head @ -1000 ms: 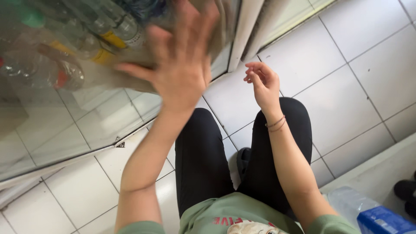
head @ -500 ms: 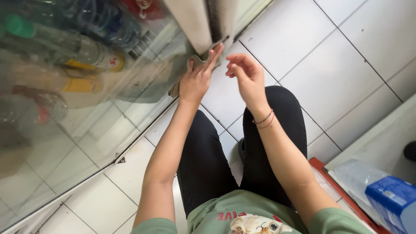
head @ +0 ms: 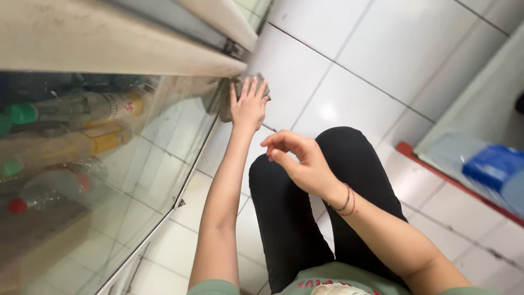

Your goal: The person cleans the glass door of a commercial refrigerator using a cloth and a spray bottle. They wipe the surface repeatedly, spray cleaner, and continue wiping different sections of the door.

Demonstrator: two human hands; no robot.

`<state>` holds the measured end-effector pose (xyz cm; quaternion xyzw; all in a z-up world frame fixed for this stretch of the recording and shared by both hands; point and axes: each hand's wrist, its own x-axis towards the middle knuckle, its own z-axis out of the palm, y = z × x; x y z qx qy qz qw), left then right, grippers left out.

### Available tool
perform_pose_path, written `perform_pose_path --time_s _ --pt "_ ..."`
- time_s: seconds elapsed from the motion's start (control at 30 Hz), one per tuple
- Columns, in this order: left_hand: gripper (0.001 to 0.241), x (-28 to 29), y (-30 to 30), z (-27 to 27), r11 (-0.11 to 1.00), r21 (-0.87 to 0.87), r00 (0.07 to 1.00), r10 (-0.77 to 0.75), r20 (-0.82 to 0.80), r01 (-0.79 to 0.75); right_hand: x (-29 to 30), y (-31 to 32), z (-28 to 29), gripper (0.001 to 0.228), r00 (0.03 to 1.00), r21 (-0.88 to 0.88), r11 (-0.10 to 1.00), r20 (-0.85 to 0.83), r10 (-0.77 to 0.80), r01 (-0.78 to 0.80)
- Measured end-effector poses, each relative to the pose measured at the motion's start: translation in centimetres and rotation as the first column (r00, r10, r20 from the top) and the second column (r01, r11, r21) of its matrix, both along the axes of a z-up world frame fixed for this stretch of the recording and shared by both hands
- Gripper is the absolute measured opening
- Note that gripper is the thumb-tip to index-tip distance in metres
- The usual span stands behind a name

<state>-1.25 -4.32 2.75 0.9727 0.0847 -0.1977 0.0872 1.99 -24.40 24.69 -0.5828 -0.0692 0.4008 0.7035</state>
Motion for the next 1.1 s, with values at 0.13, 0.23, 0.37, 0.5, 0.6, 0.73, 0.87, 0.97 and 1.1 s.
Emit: perform_pose_path --time_s 0.13,0.23,0.37,0.5,0.6,0.73,0.87,0.97,1.1 --pt "0.049 1.0 -4.0 7.3 0.761 -0.535 0.93 0.318 -0.184 -0.366 -1.4 -2.7 2.9 0.024 0.98 -0.006 0.987 -0.124 -0.157 0.158" --pt "0.052 0.9 -8.5 16.0 0.387 -0.756 0.822 0.455 -0.342 -0.528 -2.6 -5.1 5.9 0.046 0.905 -0.162 0.891 0.1 -0.413 0.424" --pt "0.049 0.8 -15.2 30.4 -0.035 -0.836 0.72 0.49 -0.492 -0.548 -2.5 -9.3 10.5 0.077 0.774 -0.418 0.652 0.333 -0.538 0.633" --pt "0.055 -1.2 -18.6 45.3 0.243 -0.964 0.936 0.353 -0.012 -0.104 -2.7 -13.4 16.8 0.062 0.637 -0.3 0.693 -0.272 -0.721 0.655" --pt "0.065 -2.5 -20.4 56.7 0.274 -0.96 0.979 0.167 0.113 0.064 -3.2 -15.7 24.6 0.065 0.526 -0.079 0.721 -0.631 -0.57 0.688" --pt "0.056 -3.4 -21.6 69.1 0.295 -0.947 0.991 -0.017 0.13 0.129 -3.1 -18.3 37.2 0.067 0.46 0.062 0.68 -0.781 -0.423 0.731" --pt "0.05 -5.4 -22.6 78.1 0.425 -0.834 0.935 -0.17 0.31 0.353 -4.7 -20.8 48.3 0.068 0.517 0.078 0.668 -0.701 -0.491 0.74" --pt "0.048 -6.8 -23.3 82.8 0.425 -0.77 0.88 -0.241 0.41 0.475 -7.0 -23.3 53.5 0.064 0.603 0.133 0.687 -0.614 -0.509 0.715" --pt "0.05 -6.3 -23.8 87.7 0.296 -0.804 0.849 -0.297 0.437 0.517 -10.3 -26.9 56.3 0.054 0.666 0.14 0.734 -0.558 -0.496 0.664"
